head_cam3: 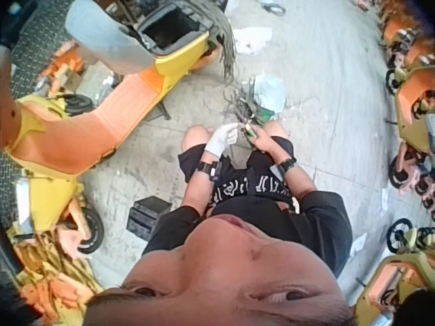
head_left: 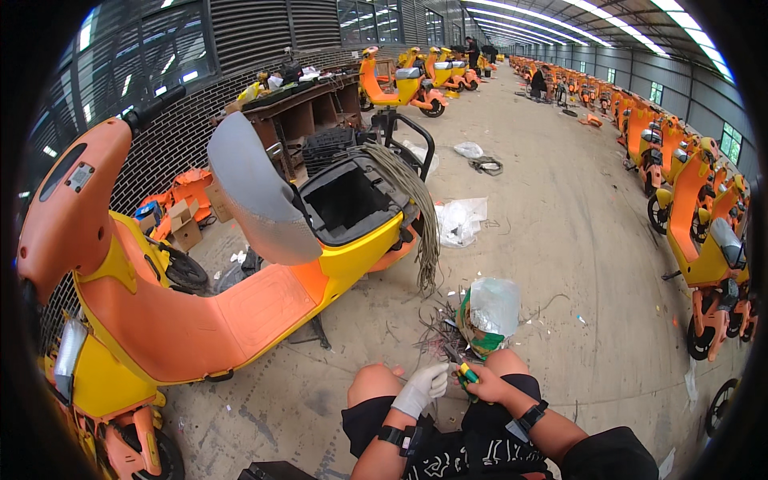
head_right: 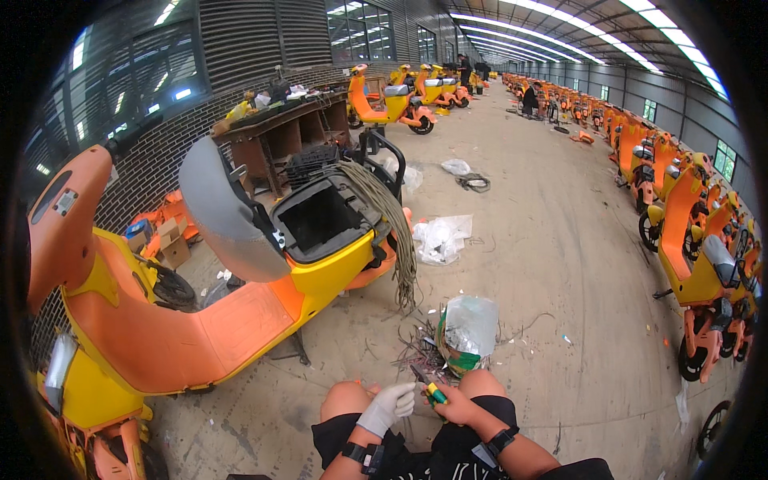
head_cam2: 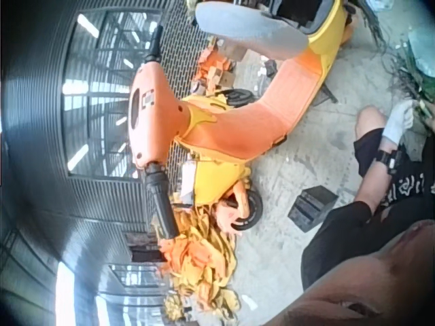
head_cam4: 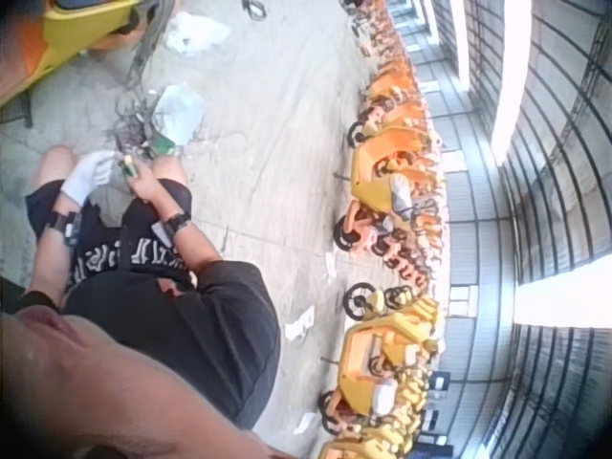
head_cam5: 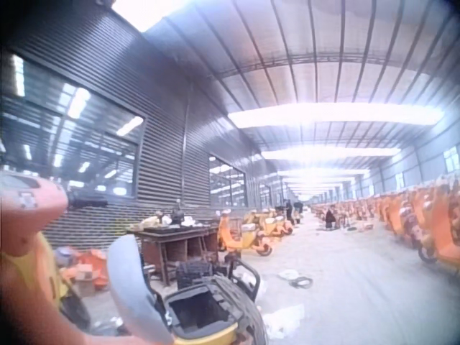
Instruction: The person sits on the floor and uses pliers to cut and manipulate a bundle of wires on an orange scooter. They pull wires from a compartment, use the pliers to strip or cut specific wires, and handle the wiring harness by hand.
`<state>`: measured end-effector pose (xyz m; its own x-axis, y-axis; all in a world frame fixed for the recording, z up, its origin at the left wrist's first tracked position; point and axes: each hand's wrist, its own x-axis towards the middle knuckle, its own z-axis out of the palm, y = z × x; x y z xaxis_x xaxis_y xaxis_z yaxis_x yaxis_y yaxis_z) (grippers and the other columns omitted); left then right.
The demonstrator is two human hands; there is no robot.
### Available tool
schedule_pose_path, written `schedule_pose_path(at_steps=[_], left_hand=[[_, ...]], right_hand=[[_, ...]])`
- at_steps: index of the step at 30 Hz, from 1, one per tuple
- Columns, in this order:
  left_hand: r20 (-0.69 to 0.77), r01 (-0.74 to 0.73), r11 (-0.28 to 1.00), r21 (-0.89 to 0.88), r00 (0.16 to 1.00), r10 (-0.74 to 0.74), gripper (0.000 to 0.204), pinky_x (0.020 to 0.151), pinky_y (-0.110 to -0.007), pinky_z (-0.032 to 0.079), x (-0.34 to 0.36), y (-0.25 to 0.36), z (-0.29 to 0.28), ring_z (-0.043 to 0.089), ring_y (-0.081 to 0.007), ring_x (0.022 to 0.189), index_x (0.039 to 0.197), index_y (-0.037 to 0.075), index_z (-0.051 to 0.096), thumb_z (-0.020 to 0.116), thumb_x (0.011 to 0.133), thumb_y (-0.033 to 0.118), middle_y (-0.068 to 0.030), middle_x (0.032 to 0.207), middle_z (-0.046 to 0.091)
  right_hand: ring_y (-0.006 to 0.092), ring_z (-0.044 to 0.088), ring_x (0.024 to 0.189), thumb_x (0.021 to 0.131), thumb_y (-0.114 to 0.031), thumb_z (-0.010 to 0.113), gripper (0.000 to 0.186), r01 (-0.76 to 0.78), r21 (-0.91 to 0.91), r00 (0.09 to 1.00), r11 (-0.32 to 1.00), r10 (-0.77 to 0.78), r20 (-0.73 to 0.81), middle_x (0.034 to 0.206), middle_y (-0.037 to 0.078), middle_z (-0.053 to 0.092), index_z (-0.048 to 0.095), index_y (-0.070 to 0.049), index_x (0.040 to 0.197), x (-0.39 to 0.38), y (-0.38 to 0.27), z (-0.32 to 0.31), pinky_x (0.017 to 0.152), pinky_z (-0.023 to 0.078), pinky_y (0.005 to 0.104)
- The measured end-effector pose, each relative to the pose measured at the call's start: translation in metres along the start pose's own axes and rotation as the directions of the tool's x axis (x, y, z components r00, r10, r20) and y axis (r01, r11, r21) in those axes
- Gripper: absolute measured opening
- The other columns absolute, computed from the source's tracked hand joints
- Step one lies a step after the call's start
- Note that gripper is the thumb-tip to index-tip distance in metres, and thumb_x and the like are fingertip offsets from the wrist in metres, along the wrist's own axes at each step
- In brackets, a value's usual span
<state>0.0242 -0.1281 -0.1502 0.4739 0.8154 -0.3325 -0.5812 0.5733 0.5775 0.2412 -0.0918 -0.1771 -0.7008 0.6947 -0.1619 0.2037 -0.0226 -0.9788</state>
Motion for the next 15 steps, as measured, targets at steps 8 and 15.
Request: schedule_pose_path(at_steps=[8, 15], left_hand=[[-0.142, -0.153, 0.933, 0.325, 0.968, 0.207, 0.046, 0.042, -0.026, 0.034, 0.006, 0.000, 0.018, 0.042, -0.0112, 0.043, 0.107, 0.003, 0.062, 0.043, 0.100, 0.043, 0.0004, 0.057, 0.048], [-0.156, -0.166, 0.415, 0.895, 0.754, 0.638, 0.047, 0.089, -0.040, 0.049, 0.025, -0.020, 0.014, 0.064, -0.0293, 0.101, 0.117, 0.002, 0.062, 0.056, 0.090, 0.040, -0.0164, 0.106, 0.067]], right_hand=[[0.0157, 0.063, 0.082, 0.077, -0.009, 0.063, 0.046, -0.245, -0.362, 0.947, 0.900, 0.141, -0.290, 0.089, 0.004, 0.067, 0.059, -0.010, 0.123, -0.020, -0.124, -0.002, 0.075, 0.050, 0.0302], [0.0175, 0.062, 0.086, 0.078, -0.004, 0.058, 0.034, -0.081, 0.022, 0.937, 0.996, 0.083, -0.339, 0.091, 0.006, 0.064, 0.058, -0.004, 0.111, 0.013, -0.158, -0.058, 0.077, 0.050, 0.0311]])
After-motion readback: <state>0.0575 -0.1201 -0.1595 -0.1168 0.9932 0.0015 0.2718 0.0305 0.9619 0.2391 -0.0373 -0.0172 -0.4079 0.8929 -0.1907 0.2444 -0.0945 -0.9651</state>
